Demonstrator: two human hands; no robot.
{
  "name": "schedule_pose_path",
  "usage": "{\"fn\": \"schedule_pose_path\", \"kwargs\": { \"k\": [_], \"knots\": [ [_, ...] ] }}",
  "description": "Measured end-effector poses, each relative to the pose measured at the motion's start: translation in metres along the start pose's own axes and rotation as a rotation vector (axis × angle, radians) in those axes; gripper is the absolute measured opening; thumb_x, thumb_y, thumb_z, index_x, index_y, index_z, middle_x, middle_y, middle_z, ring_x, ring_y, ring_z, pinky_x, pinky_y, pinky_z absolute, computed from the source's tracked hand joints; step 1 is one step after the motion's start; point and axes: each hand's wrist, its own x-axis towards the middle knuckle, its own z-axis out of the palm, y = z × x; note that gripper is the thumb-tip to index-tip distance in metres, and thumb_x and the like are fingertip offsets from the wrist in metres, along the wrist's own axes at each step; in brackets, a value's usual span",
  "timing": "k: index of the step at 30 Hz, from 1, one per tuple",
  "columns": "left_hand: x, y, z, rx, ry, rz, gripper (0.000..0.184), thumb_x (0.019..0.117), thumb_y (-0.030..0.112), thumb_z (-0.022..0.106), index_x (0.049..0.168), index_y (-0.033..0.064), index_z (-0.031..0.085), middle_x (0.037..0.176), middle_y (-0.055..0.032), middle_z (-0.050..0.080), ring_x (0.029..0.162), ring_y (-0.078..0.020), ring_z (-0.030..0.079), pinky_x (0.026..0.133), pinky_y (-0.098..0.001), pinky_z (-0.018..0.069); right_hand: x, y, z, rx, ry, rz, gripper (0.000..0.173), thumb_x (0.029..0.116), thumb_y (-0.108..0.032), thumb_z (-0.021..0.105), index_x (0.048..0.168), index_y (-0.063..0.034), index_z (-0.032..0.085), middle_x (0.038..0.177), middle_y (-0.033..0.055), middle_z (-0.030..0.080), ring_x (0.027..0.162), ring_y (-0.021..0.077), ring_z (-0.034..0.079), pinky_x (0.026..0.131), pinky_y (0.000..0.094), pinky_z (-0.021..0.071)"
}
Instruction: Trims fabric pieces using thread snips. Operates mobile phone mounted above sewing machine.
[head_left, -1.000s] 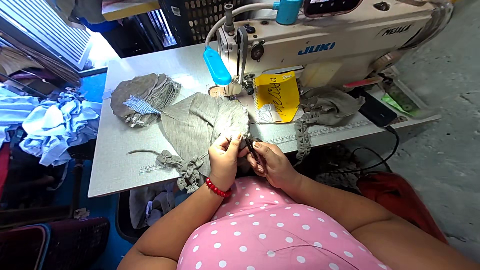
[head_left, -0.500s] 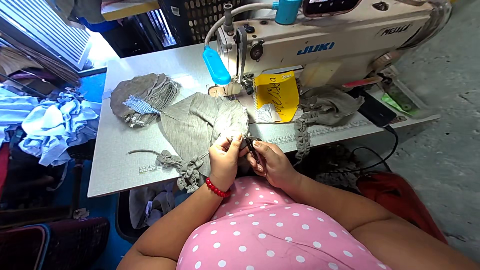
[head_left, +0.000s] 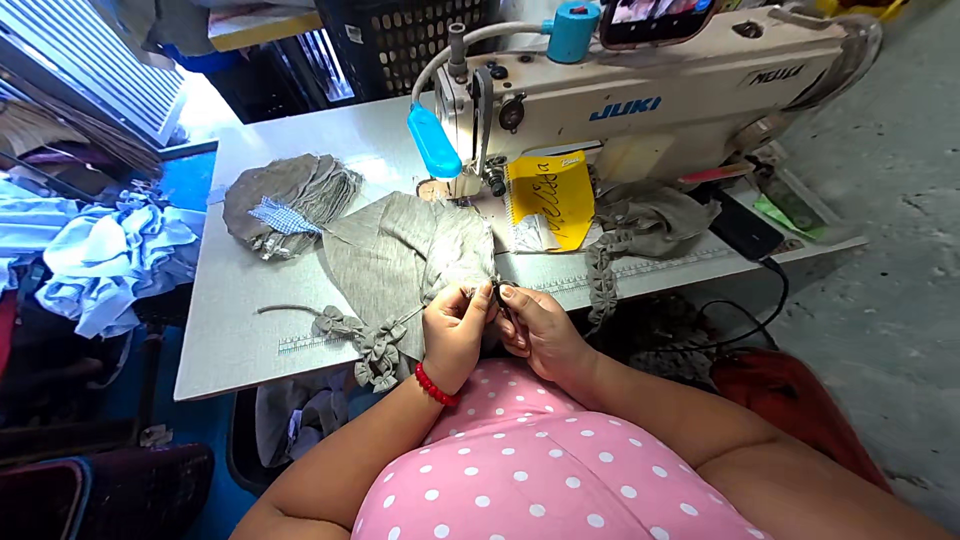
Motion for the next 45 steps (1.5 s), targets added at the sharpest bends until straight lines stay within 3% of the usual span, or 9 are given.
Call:
{"fn": "schedule_pose_path", "kwargs": {
  "k": [8, 11, 13, 19, 30, 35, 38, 41, 45],
  "knots": [
    [0.007, -0.004, 0.000, 0.017, 0.034, 0.006, 0.014, 0.1004, 0.005, 0.058, 0.092, 0.0011, 0.068, 0.075, 0.0005, 0.069, 0.066, -0.0063, 0.066, 0.065, -0.0243, 0.0585, 0.004, 0.003, -0.005, -0.042, -0.054, -0.061, 0.036, 0.1089, -0.025, 0.037, 0.089, -0.0084, 0.063, 0.056, -0.0091, 0.047, 0.043, -0.0018, 0.038, 0.041, 0.0150, 0.0315],
    [0.013, -0.007, -0.005, 0.130, 0.067, 0.033, 0.013, 0.0994, 0.007, 0.059, 0.094, 0.0010, 0.070, 0.078, 0.0022, 0.071, 0.070, -0.0027, 0.067, 0.068, -0.0214, 0.0587, 0.007, 0.006, -0.013, -0.484, 0.079, -0.444, 0.022, 0.1013, -0.029, 0.061, 0.097, -0.0075, 0.066, 0.077, -0.0084, 0.056, 0.061, -0.0047, 0.047, 0.055, 0.0142, 0.0409],
    [0.013, -0.007, -0.006, 0.183, 0.041, 0.067, 0.012, 0.0991, 0.006, 0.060, 0.095, 0.0003, 0.070, 0.081, 0.0027, 0.071, 0.073, -0.0004, 0.068, 0.071, -0.0192, 0.0587, 0.011, 0.001, -0.016, -0.804, 0.239, -0.507, 0.042, 0.0900, -0.039, 0.075, 0.111, -0.0031, 0.068, 0.101, 0.0055, 0.062, 0.072, 0.0013, 0.050, 0.061, 0.0178, 0.0434],
    [0.021, -0.017, -0.011, 0.311, 0.002, 0.068, 0.015, 0.1007, 0.011, 0.061, 0.094, 0.0014, 0.070, 0.084, 0.0013, 0.070, 0.077, -0.0001, 0.066, 0.075, -0.0190, 0.0569, 0.022, 0.001, -0.023, -1.051, 0.230, -0.423, 0.029, 0.0988, -0.029, 0.064, 0.106, -0.0030, 0.074, 0.101, 0.0116, 0.073, 0.093, 0.0187, 0.068, 0.086, 0.0355, 0.0554],
    [0.034, -0.026, -0.021, 0.289, 0.126, -0.057, 0.015, 0.1035, 0.009, 0.055, 0.099, 0.0007, 0.066, 0.086, -0.0003, 0.068, 0.080, -0.0028, 0.066, 0.077, -0.0222, 0.0562, 0.039, -0.017, -0.052, -1.075, 0.151, -0.314, 0.026, 0.1005, -0.024, 0.061, 0.104, -0.0016, 0.072, 0.095, 0.0121, 0.070, 0.090, 0.0191, 0.066, 0.085, 0.0390, 0.0533],
    [0.043, -0.029, -0.025, 0.285, 0.145, -0.079, 0.014, 0.1033, 0.010, 0.057, 0.095, 0.0023, 0.065, 0.079, 0.0012, 0.065, 0.073, -0.0027, 0.064, 0.072, -0.0219, 0.0551, 0.042, -0.022, -0.062, -0.931, 0.079, -0.275, 0.020, 0.0996, -0.021, 0.063, 0.097, -0.0017, 0.069, 0.085, 0.0041, 0.063, 0.078, 0.0060, 0.057, 0.075, 0.0251, 0.0484],
    [0.045, -0.019, -0.027, 0.293, 0.043, -0.210, 0.017, 0.1052, 0.014, 0.054, 0.100, 0.0020, 0.064, 0.082, -0.0017, 0.063, 0.071, -0.0065, 0.062, 0.068, -0.0261, 0.0544, 0.042, -0.030, -0.056, -0.828, 0.080, -0.231, 0.015, 0.0979, -0.014, 0.065, 0.100, -0.0001, 0.070, 0.090, 0.0077, 0.068, 0.082, 0.0109, 0.063, 0.079, 0.0330, 0.0535],
    [0.049, -0.001, -0.030, 0.226, -0.148, -0.394, 0.024, 0.1087, 0.023, 0.050, 0.118, 0.0022, 0.060, 0.094, -0.0056, 0.063, 0.077, -0.0107, 0.066, 0.070, -0.0310, 0.0601, 0.040, -0.033, -0.054, -0.720, 0.033, -0.229, 0.010, 0.0970, -0.011, 0.067, 0.102, -0.0038, 0.071, 0.092, 0.0034, 0.070, 0.078, 0.0075, 0.063, 0.073, 0.0288, 0.0551],
    [0.056, 0.009, -0.033, 0.465, -0.346, -0.279, 0.039, 0.0944, 0.035, 0.072, 0.121, 0.0078, 0.063, 0.099, -0.0054, 0.070, 0.085, -0.0122, 0.067, 0.077, -0.0349, 0.0573, 0.039, -0.038, -0.049, -0.711, -0.025, -0.265, 0.007, 0.0961, -0.008, 0.067, 0.099, -0.0059, 0.072, 0.090, 0.0022, 0.071, 0.076, 0.0066, 0.063, 0.068, 0.0260, 0.0543]
  ]
}}
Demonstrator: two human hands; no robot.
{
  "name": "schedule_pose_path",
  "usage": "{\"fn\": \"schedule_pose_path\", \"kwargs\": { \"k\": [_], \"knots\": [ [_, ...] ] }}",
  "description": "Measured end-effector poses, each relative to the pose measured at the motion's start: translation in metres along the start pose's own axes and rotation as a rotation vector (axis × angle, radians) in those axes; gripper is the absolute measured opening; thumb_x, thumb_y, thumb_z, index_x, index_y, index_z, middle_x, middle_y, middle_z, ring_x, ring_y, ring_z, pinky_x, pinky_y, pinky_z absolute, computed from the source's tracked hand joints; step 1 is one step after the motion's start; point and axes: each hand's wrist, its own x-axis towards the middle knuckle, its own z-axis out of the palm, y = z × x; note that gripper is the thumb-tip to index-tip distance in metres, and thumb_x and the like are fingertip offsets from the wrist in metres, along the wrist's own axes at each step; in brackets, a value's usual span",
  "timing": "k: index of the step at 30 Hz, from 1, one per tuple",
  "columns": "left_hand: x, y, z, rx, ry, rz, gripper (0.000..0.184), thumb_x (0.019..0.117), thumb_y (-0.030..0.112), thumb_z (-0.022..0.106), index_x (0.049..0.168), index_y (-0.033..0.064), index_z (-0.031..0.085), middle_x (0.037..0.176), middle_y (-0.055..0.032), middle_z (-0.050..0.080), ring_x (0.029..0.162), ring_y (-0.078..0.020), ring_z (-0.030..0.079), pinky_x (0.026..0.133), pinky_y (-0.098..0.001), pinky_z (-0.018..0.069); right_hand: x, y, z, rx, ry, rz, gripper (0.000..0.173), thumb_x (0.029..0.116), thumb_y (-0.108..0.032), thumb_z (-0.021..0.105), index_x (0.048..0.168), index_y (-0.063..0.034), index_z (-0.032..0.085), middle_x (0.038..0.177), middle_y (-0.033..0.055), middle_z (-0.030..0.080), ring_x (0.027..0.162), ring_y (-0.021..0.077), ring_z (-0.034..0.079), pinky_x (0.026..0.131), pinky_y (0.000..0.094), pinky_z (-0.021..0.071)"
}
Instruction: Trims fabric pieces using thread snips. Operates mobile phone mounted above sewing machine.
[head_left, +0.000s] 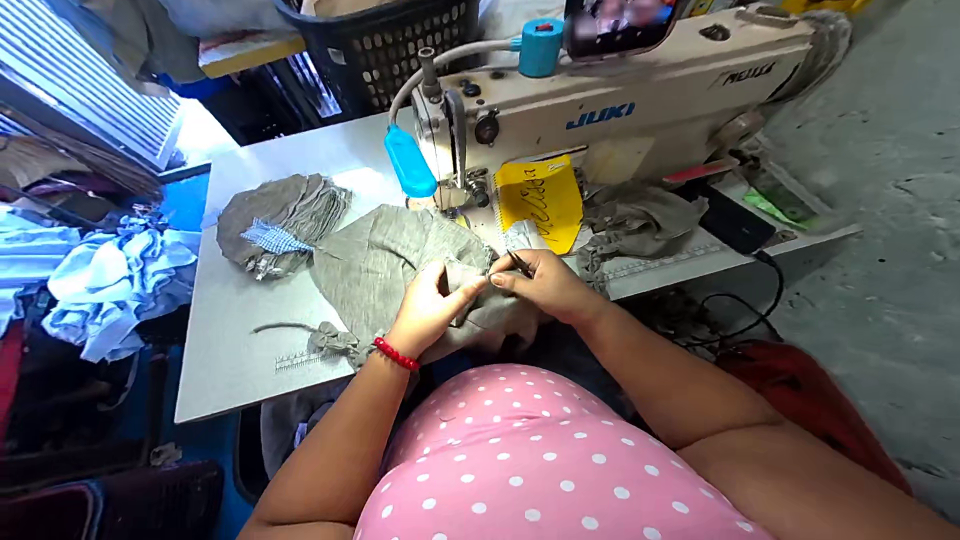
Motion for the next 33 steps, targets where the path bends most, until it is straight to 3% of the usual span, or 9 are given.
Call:
{"fn": "schedule_pose_path", "kwargs": {
  "k": [2, 7, 12, 15, 17, 19, 22, 26, 33],
  "knots": [
    [0.002, 0.007, -0.003, 0.057, -0.058, 0.007, 0.048, 0.0879, 0.029, 0.081, 0.128, 0.0102, 0.061, 0.104, -0.0068, 0.071, 0.089, -0.0145, 0.069, 0.080, -0.0373, 0.0586, 0.000, -0.003, 0.001, -0.012, -0.036, -0.028, 0.008, 0.0961, -0.006, 0.066, 0.098, -0.0064, 0.073, 0.091, 0.0017, 0.072, 0.077, 0.0064, 0.065, 0.070, 0.0257, 0.0554],
    [0.008, 0.007, -0.012, -0.018, -0.131, 0.108, 0.006, 0.0950, 0.013, 0.072, 0.094, 0.0076, 0.069, 0.086, -0.0020, 0.067, 0.074, -0.0084, 0.062, 0.067, -0.0272, 0.0519, 0.000, -0.007, -0.004, -0.090, -0.042, -0.085, 0.008, 0.0964, -0.007, 0.066, 0.099, -0.0069, 0.073, 0.091, 0.0005, 0.072, 0.080, 0.0047, 0.065, 0.073, 0.0244, 0.0556],
    [0.005, 0.001, -0.012, 0.036, -0.189, 0.079, 0.012, 0.1011, 0.009, 0.061, 0.104, 0.0052, 0.072, 0.090, -0.0026, 0.071, 0.078, -0.0067, 0.065, 0.074, -0.0267, 0.0543, 0.005, 0.009, -0.006, -0.253, -0.035, -0.087, 0.007, 0.0971, -0.010, 0.066, 0.097, -0.0087, 0.073, 0.087, 0.0012, 0.071, 0.076, 0.0076, 0.065, 0.071, 0.0303, 0.0560],
    [0.003, -0.006, 0.001, -0.165, -0.085, -0.044, 0.011, 0.1001, 0.012, 0.064, 0.092, 0.0049, 0.067, 0.077, -0.0036, 0.065, 0.067, -0.0091, 0.060, 0.062, -0.0268, 0.0507, 0.003, 0.012, 0.005, -0.529, 0.174, -0.059, 0.015, 0.0975, -0.023, 0.069, 0.101, -0.0086, 0.070, 0.092, 0.0101, 0.067, 0.078, 0.0241, 0.065, 0.067, 0.0486, 0.0540],
    [0.001, -0.006, 0.005, -0.315, -0.030, -0.112, 0.011, 0.1014, 0.014, 0.062, 0.094, 0.0064, 0.064, 0.077, -0.0033, 0.063, 0.065, -0.0091, 0.060, 0.059, -0.0261, 0.0526, -0.005, 0.001, 0.009, -0.677, 0.333, -0.109, 0.037, 0.0980, -0.036, 0.068, 0.118, -0.0044, 0.068, 0.110, 0.0203, 0.065, 0.089, 0.0362, 0.068, 0.070, 0.0577, 0.0564],
    [-0.003, -0.004, 0.009, -0.414, 0.005, -0.132, 0.008, 0.1019, 0.013, 0.061, 0.100, 0.0067, 0.065, 0.079, -0.0029, 0.065, 0.065, -0.0087, 0.062, 0.060, -0.0256, 0.0547, -0.021, -0.013, 0.013, -0.571, 0.362, -0.197, 0.043, 0.1049, -0.041, 0.053, 0.123, -0.0045, 0.066, 0.105, 0.0144, 0.064, 0.086, 0.0266, 0.065, 0.068, 0.0462, 0.0560],
    [-0.009, -0.001, 0.016, -0.461, 0.012, -0.070, 0.008, 0.1017, 0.011, 0.061, 0.100, 0.0060, 0.066, 0.080, -0.0022, 0.065, 0.065, -0.0074, 0.061, 0.060, -0.0238, 0.0545, -0.044, -0.026, 0.028, 0.167, 0.022, 0.015, 0.047, 0.1109, -0.036, 0.027, 0.114, -0.0107, 0.066, 0.070, -0.0093, 0.053, 0.055, -0.0014, 0.044, 0.051, 0.0163, 0.0377],
    [-0.013, 0.001, 0.023, -0.427, 0.063, 0.008, 0.008, 0.0992, 0.009, 0.064, 0.097, 0.0042, 0.069, 0.084, -0.0042, 0.067, 0.064, -0.0088, 0.060, 0.058, -0.0240, 0.0529, -0.048, -0.022, 0.042, 0.596, -0.167, 0.380, 0.051, 0.1093, -0.029, 0.018, 0.113, -0.0077, 0.064, 0.065, -0.0075, 0.051, 0.049, -0.0010, 0.040, 0.046, 0.0148, 0.0331],
    [-0.021, 0.009, 0.028, -0.437, 0.144, -0.005, 0.013, 0.0994, 0.010, 0.063, 0.095, 0.0037, 0.074, 0.084, -0.0047, 0.071, 0.071, -0.0103, 0.065, 0.066, -0.0271, 0.0569, -0.040, -0.014, 0.048, 0.597, 0.011, 0.380, 0.054, 0.1110, -0.030, 0.016, 0.101, -0.0090, 0.064, 0.062, -0.0061, 0.051, 0.047, 0.0009, 0.040, 0.045, 0.0162, 0.0334]
  ]
}}
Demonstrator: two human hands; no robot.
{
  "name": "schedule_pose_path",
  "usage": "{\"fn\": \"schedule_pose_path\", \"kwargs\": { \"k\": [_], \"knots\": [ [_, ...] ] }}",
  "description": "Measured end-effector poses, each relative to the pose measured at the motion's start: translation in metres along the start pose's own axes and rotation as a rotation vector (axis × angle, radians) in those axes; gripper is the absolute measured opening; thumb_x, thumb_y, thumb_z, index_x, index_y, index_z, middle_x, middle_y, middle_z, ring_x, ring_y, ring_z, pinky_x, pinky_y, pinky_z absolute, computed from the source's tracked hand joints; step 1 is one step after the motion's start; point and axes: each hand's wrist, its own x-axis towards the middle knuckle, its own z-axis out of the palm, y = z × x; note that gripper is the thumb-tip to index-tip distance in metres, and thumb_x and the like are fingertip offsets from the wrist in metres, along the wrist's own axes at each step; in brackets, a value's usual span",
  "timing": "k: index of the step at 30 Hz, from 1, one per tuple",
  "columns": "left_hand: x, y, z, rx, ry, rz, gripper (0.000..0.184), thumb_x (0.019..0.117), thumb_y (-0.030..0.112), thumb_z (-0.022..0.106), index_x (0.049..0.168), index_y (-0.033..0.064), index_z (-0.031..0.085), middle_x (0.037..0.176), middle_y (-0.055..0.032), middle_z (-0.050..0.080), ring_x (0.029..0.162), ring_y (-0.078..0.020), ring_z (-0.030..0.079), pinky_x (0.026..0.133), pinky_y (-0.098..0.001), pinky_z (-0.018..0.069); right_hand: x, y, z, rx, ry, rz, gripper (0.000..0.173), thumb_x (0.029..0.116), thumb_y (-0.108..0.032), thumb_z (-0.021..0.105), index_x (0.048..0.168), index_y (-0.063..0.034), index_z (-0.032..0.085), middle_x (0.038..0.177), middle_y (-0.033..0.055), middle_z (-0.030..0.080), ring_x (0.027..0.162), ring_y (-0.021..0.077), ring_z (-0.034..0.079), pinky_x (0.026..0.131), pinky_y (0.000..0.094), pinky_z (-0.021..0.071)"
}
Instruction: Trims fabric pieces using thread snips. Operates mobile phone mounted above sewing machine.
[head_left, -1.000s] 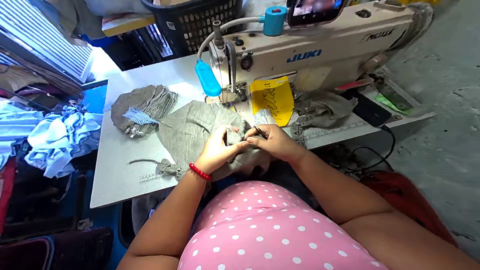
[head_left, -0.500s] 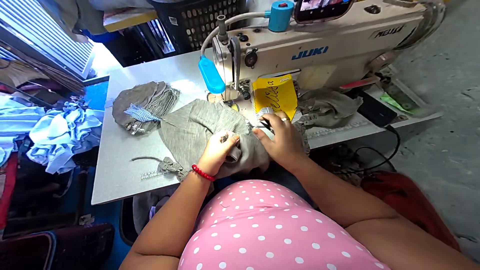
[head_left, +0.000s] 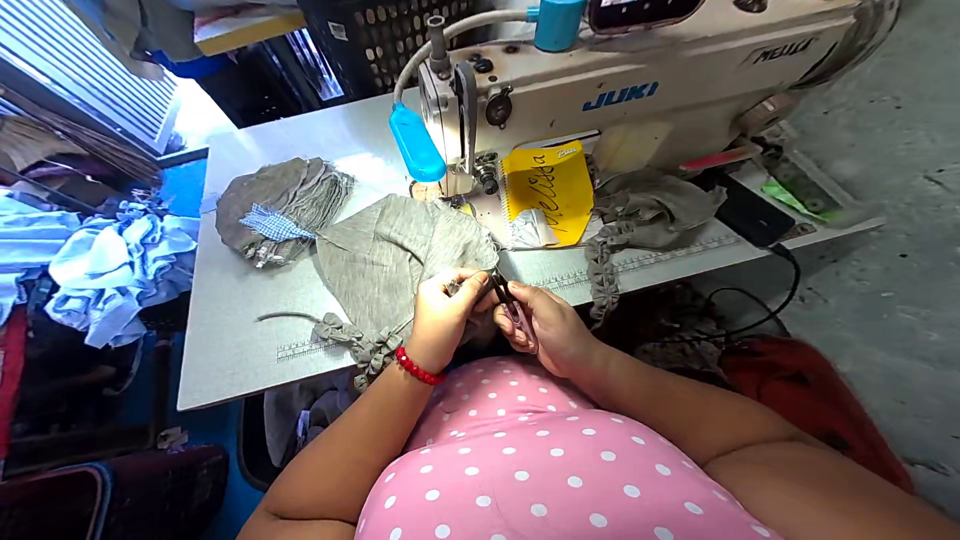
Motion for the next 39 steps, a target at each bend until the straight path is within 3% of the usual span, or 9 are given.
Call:
{"fn": "schedule_pose_path", "kwargs": {
  "k": [15, 39],
  "knots": [
    [-0.005, 0.000, 0.010, -0.094, 0.091, -0.031, 0.014, 0.1002, 0.009, 0.062, 0.094, 0.0027, 0.072, 0.086, -0.0068, 0.073, 0.075, -0.0125, 0.069, 0.071, -0.0294, 0.0598, 0.001, 0.001, 0.000, -0.047, 0.021, -0.047, 0.047, 0.1105, -0.027, 0.022, 0.103, -0.0087, 0.065, 0.063, -0.0066, 0.049, 0.047, 0.0002, 0.040, 0.045, 0.0155, 0.0331],
    [-0.009, -0.004, 0.012, -0.107, 0.094, 0.010, 0.014, 0.0997, 0.008, 0.061, 0.092, 0.0025, 0.071, 0.081, -0.0067, 0.073, 0.071, -0.0116, 0.068, 0.069, -0.0278, 0.0583, 0.003, 0.004, 0.002, -0.027, 0.037, -0.111, 0.043, 0.1101, -0.025, 0.026, 0.091, -0.0103, 0.061, 0.061, -0.0062, 0.048, 0.047, 0.0005, 0.039, 0.045, 0.0156, 0.0328]
  ]
}}
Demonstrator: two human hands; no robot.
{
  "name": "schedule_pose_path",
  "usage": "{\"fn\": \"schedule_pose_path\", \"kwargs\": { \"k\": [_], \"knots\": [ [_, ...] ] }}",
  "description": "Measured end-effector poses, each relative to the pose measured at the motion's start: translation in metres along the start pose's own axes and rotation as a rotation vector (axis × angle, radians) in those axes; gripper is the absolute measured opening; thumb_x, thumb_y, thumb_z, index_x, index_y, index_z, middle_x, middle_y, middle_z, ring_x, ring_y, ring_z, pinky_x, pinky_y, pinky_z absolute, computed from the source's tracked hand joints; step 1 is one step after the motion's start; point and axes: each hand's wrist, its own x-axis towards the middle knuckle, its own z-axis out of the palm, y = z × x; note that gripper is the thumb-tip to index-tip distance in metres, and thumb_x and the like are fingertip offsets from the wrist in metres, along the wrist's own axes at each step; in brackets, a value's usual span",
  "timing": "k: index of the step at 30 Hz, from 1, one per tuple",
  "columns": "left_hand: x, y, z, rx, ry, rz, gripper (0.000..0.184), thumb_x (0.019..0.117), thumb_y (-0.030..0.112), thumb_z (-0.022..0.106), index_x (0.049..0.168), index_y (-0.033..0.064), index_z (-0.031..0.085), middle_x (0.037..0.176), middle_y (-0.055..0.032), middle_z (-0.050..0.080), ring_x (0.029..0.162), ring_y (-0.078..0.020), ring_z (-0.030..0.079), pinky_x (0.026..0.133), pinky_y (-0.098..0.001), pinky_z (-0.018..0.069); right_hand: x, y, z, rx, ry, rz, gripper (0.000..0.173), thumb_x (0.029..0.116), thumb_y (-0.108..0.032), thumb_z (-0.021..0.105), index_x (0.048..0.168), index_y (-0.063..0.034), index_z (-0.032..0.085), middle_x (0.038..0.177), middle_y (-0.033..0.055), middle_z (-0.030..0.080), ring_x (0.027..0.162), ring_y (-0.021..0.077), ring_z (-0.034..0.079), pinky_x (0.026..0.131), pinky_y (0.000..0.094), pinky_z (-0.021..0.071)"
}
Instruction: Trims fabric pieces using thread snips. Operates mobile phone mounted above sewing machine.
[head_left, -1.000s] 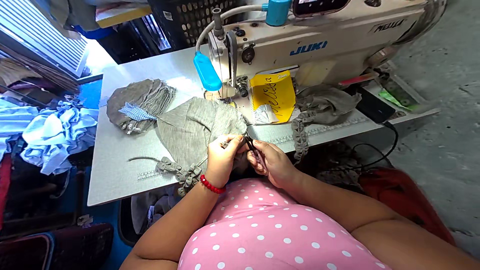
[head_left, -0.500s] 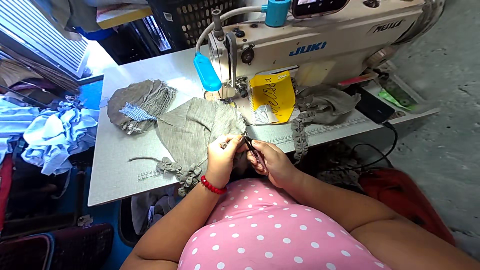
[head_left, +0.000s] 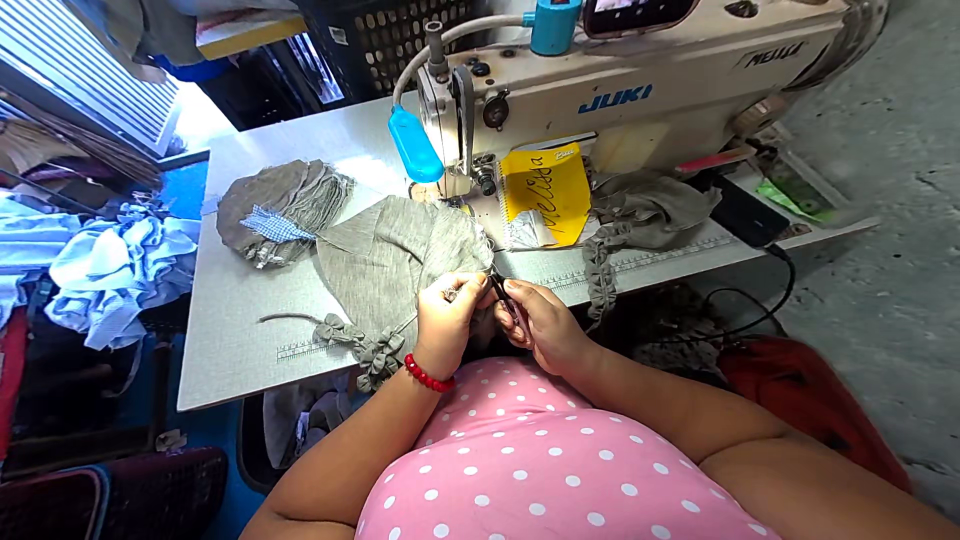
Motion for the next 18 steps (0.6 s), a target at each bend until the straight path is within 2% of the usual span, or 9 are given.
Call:
{"fn": "schedule_pose_path", "kwargs": {
  "k": [5, 10, 14, 16, 18],
  "knots": [
    [-0.001, -0.002, -0.001, 0.031, -0.029, 0.071, 0.013, 0.0980, 0.009, 0.063, 0.090, 0.0040, 0.072, 0.086, -0.0050, 0.070, 0.074, -0.0111, 0.066, 0.068, -0.0273, 0.0569, 0.000, 0.000, 0.001, 0.022, 0.000, -0.027, 0.040, 0.1088, -0.025, 0.029, 0.089, -0.0119, 0.061, 0.060, -0.0070, 0.047, 0.047, 0.0005, 0.039, 0.045, 0.0156, 0.0326],
    [-0.002, -0.005, -0.003, 0.068, -0.056, 0.141, 0.010, 0.0959, 0.007, 0.066, 0.093, 0.0037, 0.075, 0.093, -0.0054, 0.069, 0.081, -0.0122, 0.067, 0.073, -0.0283, 0.0581, 0.004, 0.004, -0.001, 0.086, -0.005, -0.028, 0.036, 0.1084, -0.023, 0.037, 0.084, -0.0116, 0.060, 0.056, -0.0074, 0.041, 0.045, 0.0000, 0.035, 0.044, 0.0152, 0.0296],
    [0.000, -0.008, -0.005, 0.089, -0.051, 0.143, 0.010, 0.0963, 0.008, 0.066, 0.093, 0.0042, 0.074, 0.091, -0.0039, 0.069, 0.079, -0.0106, 0.066, 0.072, -0.0275, 0.0577, 0.007, 0.006, -0.003, 0.081, -0.025, -0.043, 0.037, 0.1084, -0.023, 0.038, 0.083, -0.0097, 0.062, 0.054, -0.0075, 0.041, 0.043, 0.0002, 0.035, 0.043, 0.0155, 0.0298],
    [0.002, -0.008, -0.006, 0.102, -0.027, 0.122, 0.011, 0.0982, 0.010, 0.064, 0.094, 0.0050, 0.073, 0.090, -0.0030, 0.070, 0.077, -0.0097, 0.066, 0.071, -0.0278, 0.0582, 0.008, 0.012, -0.006, -0.033, -0.020, -0.188, 0.034, 0.1069, -0.022, 0.038, 0.085, -0.0113, 0.062, 0.056, -0.0091, 0.043, 0.046, -0.0014, 0.037, 0.046, 0.0154, 0.0311],
    [0.004, -0.009, -0.008, 0.113, -0.009, 0.120, 0.012, 0.0994, 0.010, 0.063, 0.097, 0.0048, 0.073, 0.089, -0.0031, 0.071, 0.076, -0.0094, 0.067, 0.071, -0.0284, 0.0590, 0.010, 0.017, -0.012, -0.306, 0.090, -0.469, 0.019, 0.1039, -0.025, 0.052, 0.096, -0.0117, 0.064, 0.069, -0.0086, 0.050, 0.056, -0.0016, 0.045, 0.053, 0.0163, 0.0393]
  ]
}}
